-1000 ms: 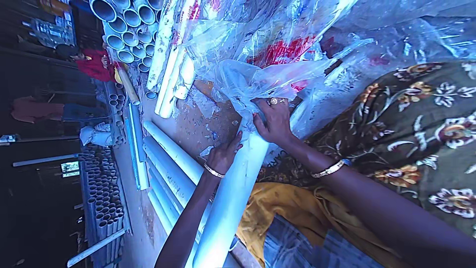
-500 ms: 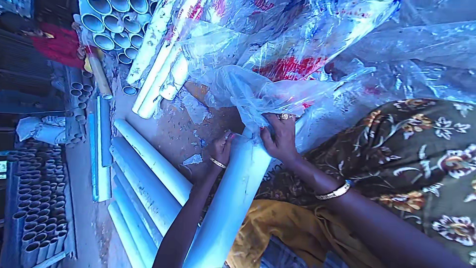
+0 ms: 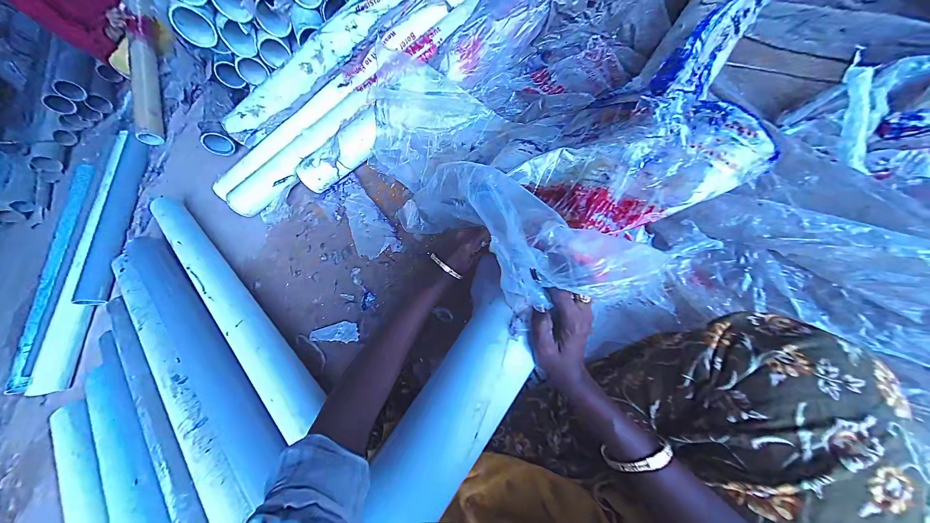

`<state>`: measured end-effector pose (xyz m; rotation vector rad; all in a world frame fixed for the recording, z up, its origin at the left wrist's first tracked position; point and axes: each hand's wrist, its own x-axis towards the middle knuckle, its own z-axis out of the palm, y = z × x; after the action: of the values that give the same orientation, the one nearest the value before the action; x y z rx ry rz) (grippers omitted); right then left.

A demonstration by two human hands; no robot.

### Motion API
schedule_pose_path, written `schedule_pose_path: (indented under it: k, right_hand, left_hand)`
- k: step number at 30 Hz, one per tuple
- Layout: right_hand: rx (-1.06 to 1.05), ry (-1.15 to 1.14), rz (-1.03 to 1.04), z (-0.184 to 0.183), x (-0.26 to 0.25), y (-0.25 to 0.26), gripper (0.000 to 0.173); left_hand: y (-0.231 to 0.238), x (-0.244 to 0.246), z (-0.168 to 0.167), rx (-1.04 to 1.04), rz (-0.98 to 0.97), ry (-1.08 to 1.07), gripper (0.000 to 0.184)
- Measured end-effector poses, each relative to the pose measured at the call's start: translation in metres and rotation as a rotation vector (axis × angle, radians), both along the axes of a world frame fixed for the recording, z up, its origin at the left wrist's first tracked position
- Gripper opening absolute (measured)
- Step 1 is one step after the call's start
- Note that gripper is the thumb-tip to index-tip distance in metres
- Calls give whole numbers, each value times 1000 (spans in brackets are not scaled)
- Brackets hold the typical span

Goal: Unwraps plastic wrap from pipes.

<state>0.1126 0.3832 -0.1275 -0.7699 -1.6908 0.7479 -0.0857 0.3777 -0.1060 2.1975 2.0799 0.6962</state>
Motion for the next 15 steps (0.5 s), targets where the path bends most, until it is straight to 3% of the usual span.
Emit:
schedule_pose_path:
  k: [5,9,10,12,13,15]
  right_hand:
    - [-8,-4,-13,-1,-1,1,46]
    - [-23,-18,-35,1,0,-1,46]
    - [-33,-29,-35,2,3,0,45]
    - [-41,-31,-35,3,6,0,46]
    - [-41,-30,-36,3,8,-2,46]
    - [-33,-36,-21,5,11,0,46]
  left_hand:
    - [26,-14,12,70,-117,143,15]
    - [31,-36,57,-309,-183,205,30]
    - [34,-37,78,-510,-127,159,36]
    - [33,-47,110,-750,48,-173,34]
    - [24,-55,124,-710,198,-359,35]
    - [2,-65,162,-380,511,-579,43]
